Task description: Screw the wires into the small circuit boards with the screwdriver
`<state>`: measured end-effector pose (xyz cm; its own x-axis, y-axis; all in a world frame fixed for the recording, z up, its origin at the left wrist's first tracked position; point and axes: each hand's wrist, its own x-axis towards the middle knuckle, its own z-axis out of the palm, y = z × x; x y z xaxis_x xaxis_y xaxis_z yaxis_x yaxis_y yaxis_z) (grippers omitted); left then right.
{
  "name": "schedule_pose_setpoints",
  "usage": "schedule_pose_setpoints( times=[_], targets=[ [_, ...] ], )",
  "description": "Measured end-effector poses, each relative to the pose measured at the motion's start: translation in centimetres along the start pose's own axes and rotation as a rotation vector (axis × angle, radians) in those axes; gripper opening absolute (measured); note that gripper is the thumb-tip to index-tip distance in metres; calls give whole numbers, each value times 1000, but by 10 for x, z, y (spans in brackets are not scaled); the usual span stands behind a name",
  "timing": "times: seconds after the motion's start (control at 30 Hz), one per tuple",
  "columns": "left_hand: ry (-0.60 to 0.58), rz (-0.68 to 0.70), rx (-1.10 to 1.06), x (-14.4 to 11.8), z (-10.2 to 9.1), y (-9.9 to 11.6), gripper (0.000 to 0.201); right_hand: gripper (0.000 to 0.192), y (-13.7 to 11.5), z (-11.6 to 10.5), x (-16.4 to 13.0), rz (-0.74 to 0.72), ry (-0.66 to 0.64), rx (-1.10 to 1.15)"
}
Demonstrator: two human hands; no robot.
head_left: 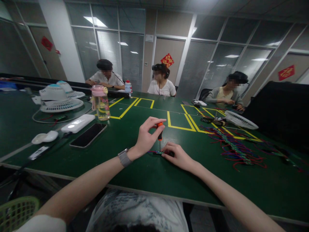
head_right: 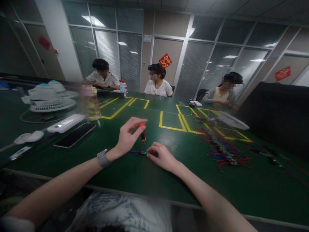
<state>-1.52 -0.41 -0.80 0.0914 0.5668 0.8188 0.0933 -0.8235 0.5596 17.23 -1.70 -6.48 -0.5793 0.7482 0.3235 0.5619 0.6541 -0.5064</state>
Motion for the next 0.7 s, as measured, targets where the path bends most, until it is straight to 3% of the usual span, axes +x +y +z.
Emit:
schedule_pose_setpoints(
  times=[0.27,0.53,0.7],
  targets=[
    [-85,-27,-32,-1,-1,-1,32,10,0,-1,1,3,-4,8],
    [5,5,32,0,1,-1,19,10,1,0,0,5,1,6],
    [-31,8,45,0,-1,0,23,10,0,0,1,-2,2,2]
  ],
)
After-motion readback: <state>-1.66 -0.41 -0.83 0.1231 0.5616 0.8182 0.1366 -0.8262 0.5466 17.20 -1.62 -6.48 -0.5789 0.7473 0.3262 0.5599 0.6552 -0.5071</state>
